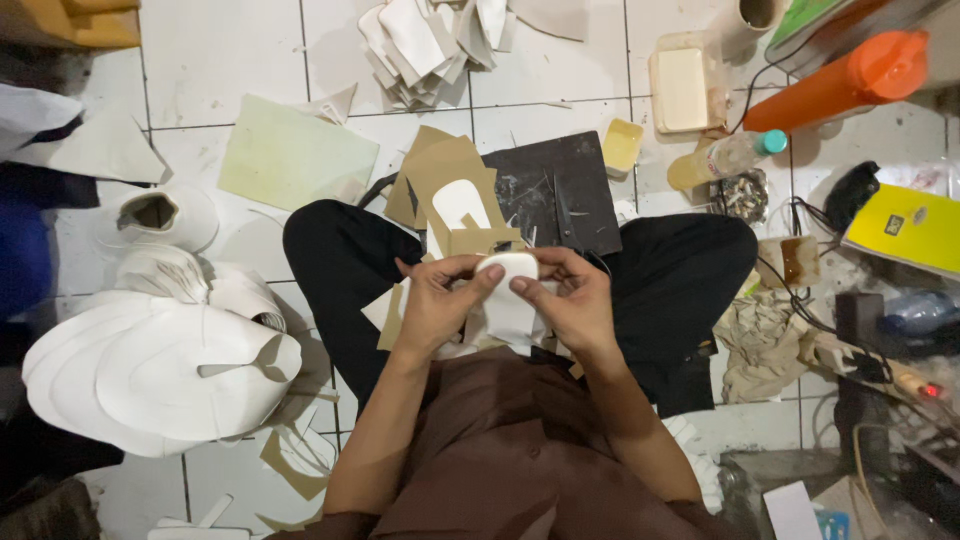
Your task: The person sits on the floor and uses scissors to cut white paper shapes from brown cardboard templates. They repeatedly trim the edges of the paper, peel off the excess cardboard, and stack the finished white pieces.
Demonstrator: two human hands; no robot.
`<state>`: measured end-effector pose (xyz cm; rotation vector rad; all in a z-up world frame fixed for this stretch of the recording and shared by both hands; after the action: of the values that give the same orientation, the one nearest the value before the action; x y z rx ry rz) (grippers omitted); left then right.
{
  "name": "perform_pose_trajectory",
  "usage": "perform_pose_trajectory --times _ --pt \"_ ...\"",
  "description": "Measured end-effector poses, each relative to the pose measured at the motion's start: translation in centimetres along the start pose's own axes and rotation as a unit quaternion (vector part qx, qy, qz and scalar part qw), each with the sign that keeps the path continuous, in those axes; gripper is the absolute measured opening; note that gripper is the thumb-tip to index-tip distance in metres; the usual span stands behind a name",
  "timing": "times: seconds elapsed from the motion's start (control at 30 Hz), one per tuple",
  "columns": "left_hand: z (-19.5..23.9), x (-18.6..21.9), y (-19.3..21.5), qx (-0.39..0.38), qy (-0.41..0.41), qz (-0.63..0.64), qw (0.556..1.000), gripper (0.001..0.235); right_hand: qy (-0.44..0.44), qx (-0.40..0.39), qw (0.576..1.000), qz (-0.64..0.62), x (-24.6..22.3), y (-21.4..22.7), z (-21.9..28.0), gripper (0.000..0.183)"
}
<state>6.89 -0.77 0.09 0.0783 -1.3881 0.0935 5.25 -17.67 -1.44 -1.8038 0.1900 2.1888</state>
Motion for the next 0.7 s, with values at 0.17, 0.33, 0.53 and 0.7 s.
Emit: perform_pose_trajectory --times 0.17,0.33,0.53,0.7 --pt "0.4 -0.5 -0.9 -0.056 0.028 0.016 0.998 0.023 0.008 0.015 1.000 0.020 0.2 1.6 -0.8 0.035" --pt "-0.2 -1.7 -0.9 -0.068 0.049 -0.002 0.996 0.023 -0.019 0.020 1.000 -0.001 2.3 2.2 -1.6 0.038" --pt "0.0 -1.4 -1.9 -0.115 0.059 0.011 0.992 0.031 -0.044 -0.017 0.999 0.020 3.1 1.9 -1.8 0.036" --pt "-1.1 -8.2 0.1 -0.050 0.103 -0.018 0.993 0.022 -0.058 -0.049 0.997 0.012 5.6 1.4 -2.2 0.036"
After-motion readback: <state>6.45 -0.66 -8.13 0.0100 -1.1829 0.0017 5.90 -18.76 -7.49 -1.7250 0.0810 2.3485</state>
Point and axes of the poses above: each hand's wrist, its own z-axis away from the middle knuckle, its own y-axis out of the back of the hand, x = y × z, the point moved 7 cm from there along -z, towards the middle knuckle, and after that the axes turned 10 degrees about x, right-handed, at the moved point
